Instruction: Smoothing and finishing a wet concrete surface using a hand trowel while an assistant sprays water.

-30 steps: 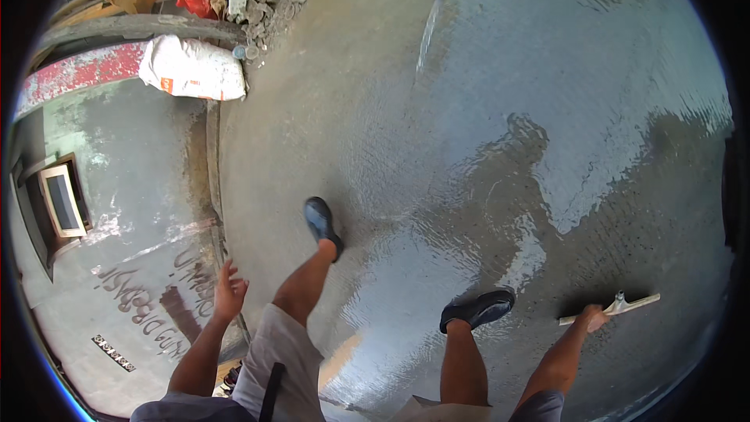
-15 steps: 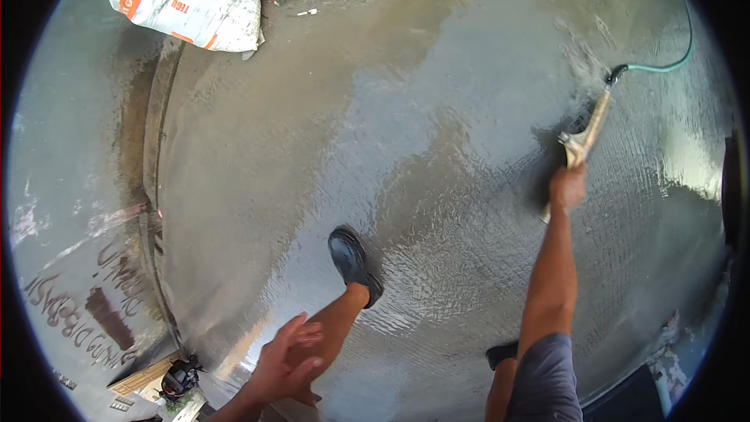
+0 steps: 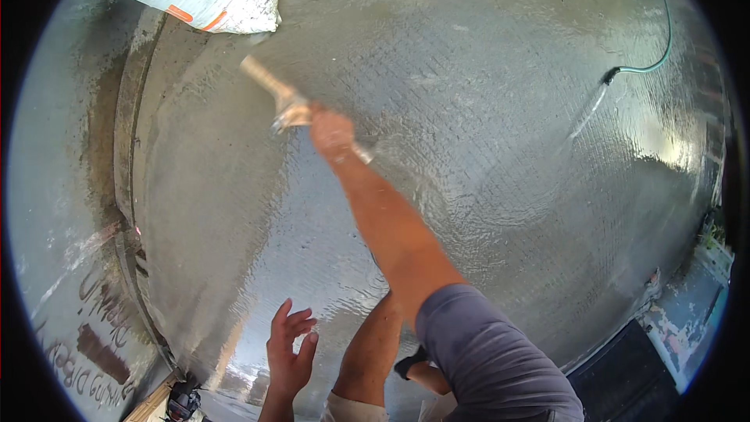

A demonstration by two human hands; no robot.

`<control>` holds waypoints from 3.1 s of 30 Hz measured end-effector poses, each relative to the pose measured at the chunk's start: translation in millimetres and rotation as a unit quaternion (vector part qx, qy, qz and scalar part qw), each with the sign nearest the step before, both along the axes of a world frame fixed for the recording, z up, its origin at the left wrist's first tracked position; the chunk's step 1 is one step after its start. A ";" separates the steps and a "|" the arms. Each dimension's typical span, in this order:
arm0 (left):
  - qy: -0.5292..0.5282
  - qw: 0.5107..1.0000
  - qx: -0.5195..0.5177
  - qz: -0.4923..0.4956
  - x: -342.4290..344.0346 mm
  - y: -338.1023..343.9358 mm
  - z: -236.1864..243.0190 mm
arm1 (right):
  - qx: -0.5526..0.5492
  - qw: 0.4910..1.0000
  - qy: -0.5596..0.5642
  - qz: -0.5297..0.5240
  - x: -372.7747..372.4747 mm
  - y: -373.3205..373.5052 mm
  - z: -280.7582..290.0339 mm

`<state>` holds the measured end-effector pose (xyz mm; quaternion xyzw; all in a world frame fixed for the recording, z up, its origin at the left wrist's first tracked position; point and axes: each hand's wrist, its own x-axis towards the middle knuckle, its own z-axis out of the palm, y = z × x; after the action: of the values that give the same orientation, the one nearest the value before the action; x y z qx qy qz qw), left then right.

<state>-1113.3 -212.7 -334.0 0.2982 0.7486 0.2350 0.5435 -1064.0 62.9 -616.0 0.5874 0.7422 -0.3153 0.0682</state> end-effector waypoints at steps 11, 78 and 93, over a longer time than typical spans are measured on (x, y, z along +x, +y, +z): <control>0.263 0.909 -0.295 -0.131 -217.5 -431.9 24.5 | 0.174 0.800 -0.043 -0.573 371.6 -407.9 66.5; 0.167 0.740 0.080 0.647 -655.9 -347.0 -48.5 | 0.054 0.993 0.062 0.087 -917.6 -477.0 -25.0; 0.206 0.682 -0.319 0.625 -445.6 -540.2 -0.8 | -0.155 0.607 0.107 0.772 -715.0 -562.7 -37.6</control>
<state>-1559.0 -752.9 -334.8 -0.3897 0.8839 0.1995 0.1643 -1779.0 -499.8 -653.6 -0.2603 0.8627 -0.3165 0.2962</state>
